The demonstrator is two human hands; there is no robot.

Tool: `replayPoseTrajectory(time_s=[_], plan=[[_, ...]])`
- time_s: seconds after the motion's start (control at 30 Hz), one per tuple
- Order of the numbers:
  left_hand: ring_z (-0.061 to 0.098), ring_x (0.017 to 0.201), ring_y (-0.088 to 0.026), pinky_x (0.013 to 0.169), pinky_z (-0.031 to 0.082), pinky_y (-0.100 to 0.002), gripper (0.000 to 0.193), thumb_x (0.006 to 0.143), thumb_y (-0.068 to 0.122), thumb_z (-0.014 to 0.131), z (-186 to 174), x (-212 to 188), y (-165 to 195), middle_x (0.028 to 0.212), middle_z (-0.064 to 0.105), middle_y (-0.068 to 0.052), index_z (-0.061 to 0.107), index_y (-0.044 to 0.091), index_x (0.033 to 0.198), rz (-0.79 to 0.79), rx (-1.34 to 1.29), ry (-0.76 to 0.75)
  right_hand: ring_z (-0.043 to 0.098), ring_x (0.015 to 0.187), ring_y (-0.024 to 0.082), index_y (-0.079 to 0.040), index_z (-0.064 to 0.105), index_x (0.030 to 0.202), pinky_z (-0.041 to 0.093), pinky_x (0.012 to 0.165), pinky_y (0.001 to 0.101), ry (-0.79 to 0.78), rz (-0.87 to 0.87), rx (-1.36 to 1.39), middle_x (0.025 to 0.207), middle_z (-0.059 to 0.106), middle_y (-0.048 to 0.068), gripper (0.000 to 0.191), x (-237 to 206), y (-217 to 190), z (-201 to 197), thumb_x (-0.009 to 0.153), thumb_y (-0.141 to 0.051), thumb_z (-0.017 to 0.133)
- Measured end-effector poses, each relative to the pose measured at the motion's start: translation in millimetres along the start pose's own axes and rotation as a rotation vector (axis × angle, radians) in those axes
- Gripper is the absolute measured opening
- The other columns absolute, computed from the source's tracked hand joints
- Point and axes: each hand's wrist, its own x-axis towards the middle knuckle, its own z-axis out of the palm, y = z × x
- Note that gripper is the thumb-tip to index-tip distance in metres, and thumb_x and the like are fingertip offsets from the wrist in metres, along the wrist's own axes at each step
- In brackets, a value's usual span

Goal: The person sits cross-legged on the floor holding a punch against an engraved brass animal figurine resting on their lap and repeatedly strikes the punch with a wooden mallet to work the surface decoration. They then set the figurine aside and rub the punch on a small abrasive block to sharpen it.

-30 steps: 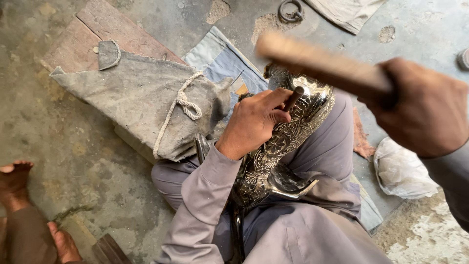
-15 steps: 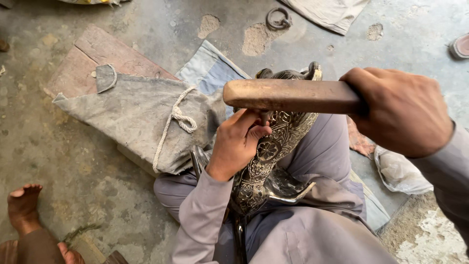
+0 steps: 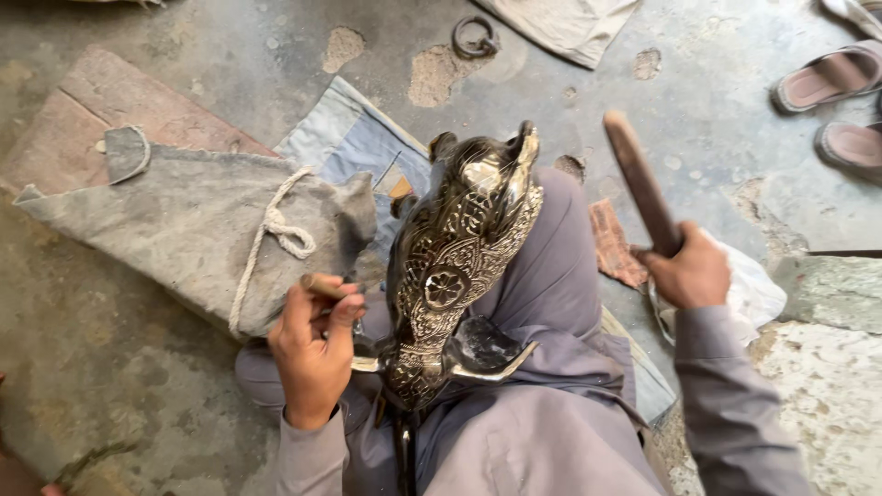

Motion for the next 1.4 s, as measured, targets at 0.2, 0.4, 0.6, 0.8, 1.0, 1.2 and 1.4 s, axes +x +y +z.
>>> replayPoseTrajectory(time_s=[0.2, 0.4, 0.6, 0.8, 1.0, 1.2, 1.4], plan=[[0.072, 0.094, -0.017, 0.083, 0.065, -0.029, 0.022, 0.105, 0.007, 0.065, 2, -35, -10, 0.108, 0.068, -0.012, 0.052, -0.004, 0.119, 0.045, -0.17, 0.22, 0.073, 0.104, 0.038, -0.003, 0.074, 0.122, 0.056, 0.089, 0.0473, -0.293, 0.201, -0.063, 0.113, 0.076, 0.023, 0.073, -7, 52, 59, 0.07, -0.052, 0.09], [0.071, 0.09, -0.016, 0.07, 0.063, -0.027, 0.028, 0.101, 0.009, 0.066, -3, -92, -18, 0.111, 0.067, -0.01, 0.051, -0.004, 0.121, -0.106, -0.183, 0.432, 0.069, 0.105, 0.034, -0.005, 0.071, 0.125, 0.052, 0.088, 0.0451, -0.245, -0.037, 0.049, 0.117, 0.074, 0.018, 0.064, -16, 50, 70, 0.074, -0.042, 0.086], [0.071, 0.078, -0.012, 0.06, 0.058, -0.027, 0.026, 0.095, 0.011, 0.069, -1, -157, -46, 0.09, 0.074, -0.011, 0.061, -0.002, 0.117, -0.393, 0.073, 0.429, 0.069, 0.104, 0.02, 0.0, 0.062, 0.133, 0.055, 0.093, 0.0324, 0.102, -0.398, 0.681, 0.116, 0.071, 0.013, 0.039, -5, -25, 41, 0.102, -0.022, 0.071], [0.071, 0.069, -0.015, 0.064, 0.056, -0.028, 0.023, 0.098, 0.02, 0.066, 14, -218, -76, 0.091, 0.073, -0.012, 0.069, -0.002, 0.106, -0.301, 0.248, 0.436, 0.05, 0.14, 0.033, 0.002, 0.052, 0.144, 0.043, 0.116, 0.0461, 0.163, -0.994, 0.809, 0.145, 0.053, 0.025, 0.051, 7, -122, 15, 0.111, -0.038, 0.053], [0.072, 0.087, -0.025, 0.08, 0.057, -0.038, 0.031, 0.105, 0.027, 0.049, 44, -241, -68, 0.098, 0.069, -0.016, 0.064, 0.0, 0.103, -0.436, 0.343, 0.391, 0.054, 0.13, 0.039, 0.0, 0.067, 0.118, 0.042, 0.116, 0.05, 0.117, -1.164, 0.753, 0.127, 0.06, 0.023, 0.055, 33, -164, 28, 0.107, -0.044, 0.034], [0.069, 0.097, -0.034, 0.112, 0.041, -0.048, 0.038, 0.111, 0.036, 0.028, 44, -199, -64, 0.081, 0.069, -0.018, 0.046, 0.003, 0.107, -0.11, -0.612, 0.47, 0.05, 0.114, 0.036, 0.001, 0.063, 0.11, 0.039, 0.105, 0.0464, 0.136, -1.124, 0.703, 0.114, 0.056, 0.022, 0.047, 36, -179, 31, 0.103, -0.039, 0.039], [0.052, 0.063, -0.023, 0.091, 0.045, -0.045, 0.035, 0.11, 0.034, 0.031, 35, -178, -52, 0.061, 0.051, -0.009, 0.045, 0.004, 0.099, -0.246, -0.655, 0.522, 0.046, 0.108, 0.027, -0.002, 0.063, 0.107, 0.043, 0.096, 0.0388, -0.055, -1.11, 0.745, 0.11, 0.05, 0.016, 0.041, 63, -192, 44, 0.102, -0.034, 0.037]])
